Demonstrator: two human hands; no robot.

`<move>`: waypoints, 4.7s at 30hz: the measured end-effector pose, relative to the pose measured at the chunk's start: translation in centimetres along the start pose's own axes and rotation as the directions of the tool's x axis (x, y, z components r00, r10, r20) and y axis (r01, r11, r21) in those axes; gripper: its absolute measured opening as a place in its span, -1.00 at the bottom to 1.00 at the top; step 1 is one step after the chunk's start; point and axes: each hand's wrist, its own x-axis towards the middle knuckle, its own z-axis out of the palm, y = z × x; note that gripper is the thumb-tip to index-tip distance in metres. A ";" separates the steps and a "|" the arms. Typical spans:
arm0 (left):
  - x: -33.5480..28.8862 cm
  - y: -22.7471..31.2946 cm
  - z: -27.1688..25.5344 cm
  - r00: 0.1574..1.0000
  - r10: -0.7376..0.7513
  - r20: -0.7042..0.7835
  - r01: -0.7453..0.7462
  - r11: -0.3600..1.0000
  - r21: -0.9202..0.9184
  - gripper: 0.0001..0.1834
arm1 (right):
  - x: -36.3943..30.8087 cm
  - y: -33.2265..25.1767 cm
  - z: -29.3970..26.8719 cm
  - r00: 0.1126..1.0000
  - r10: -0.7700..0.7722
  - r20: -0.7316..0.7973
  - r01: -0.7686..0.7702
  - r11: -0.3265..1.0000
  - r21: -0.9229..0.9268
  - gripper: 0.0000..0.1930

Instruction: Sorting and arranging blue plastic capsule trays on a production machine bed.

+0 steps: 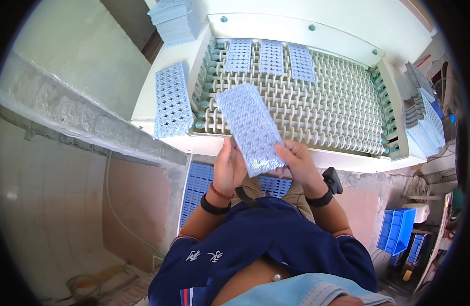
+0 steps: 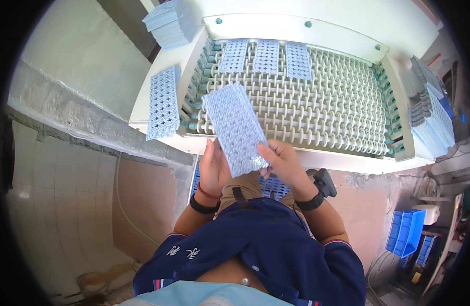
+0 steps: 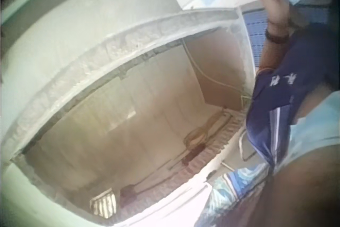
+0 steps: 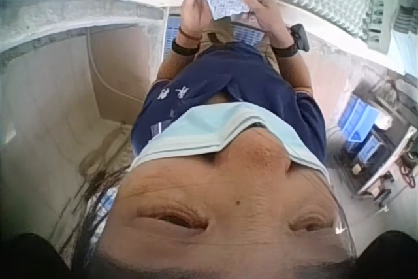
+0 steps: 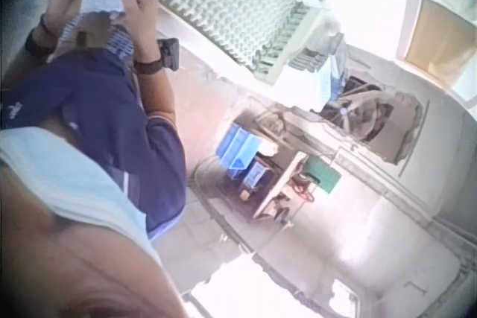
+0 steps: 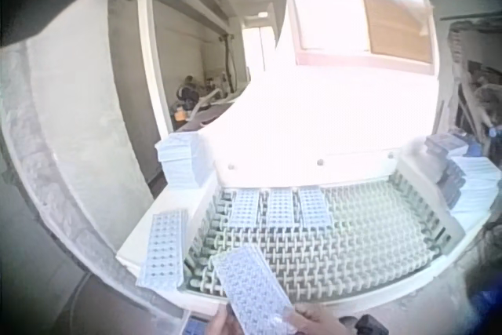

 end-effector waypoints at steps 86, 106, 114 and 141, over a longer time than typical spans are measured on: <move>2.7 3.4 -3.5 0.870 0.346 0.350 -0.089 -0.589 0.803 -0.41 | 3.6 -1.0 -6.8 0.867 -0.153 -0.475 -0.119 0.861 -0.494 -0.82; 4.5 3.1 -4.3 0.919 0.031 0.393 -0.277 -0.658 0.700 -0.29 | -5.7 -7.0 -25.1 0.571 -0.501 -0.651 -0.402 0.521 -0.753 -0.75; 3.6 3.3 -5.4 0.914 0.123 0.387 -0.217 -0.658 0.721 -0.23 | -6.4 -6.2 -27.9 0.547 -0.618 -0.565 -0.422 0.379 -0.823 -0.70; -3.1 10.3 -5.5 0.508 0.811 0.290 0.073 -0.376 0.924 -0.50 | 11.4 -3.1 9.6 0.971 -0.189 0.150 0.238 0.849 -0.472 -0.74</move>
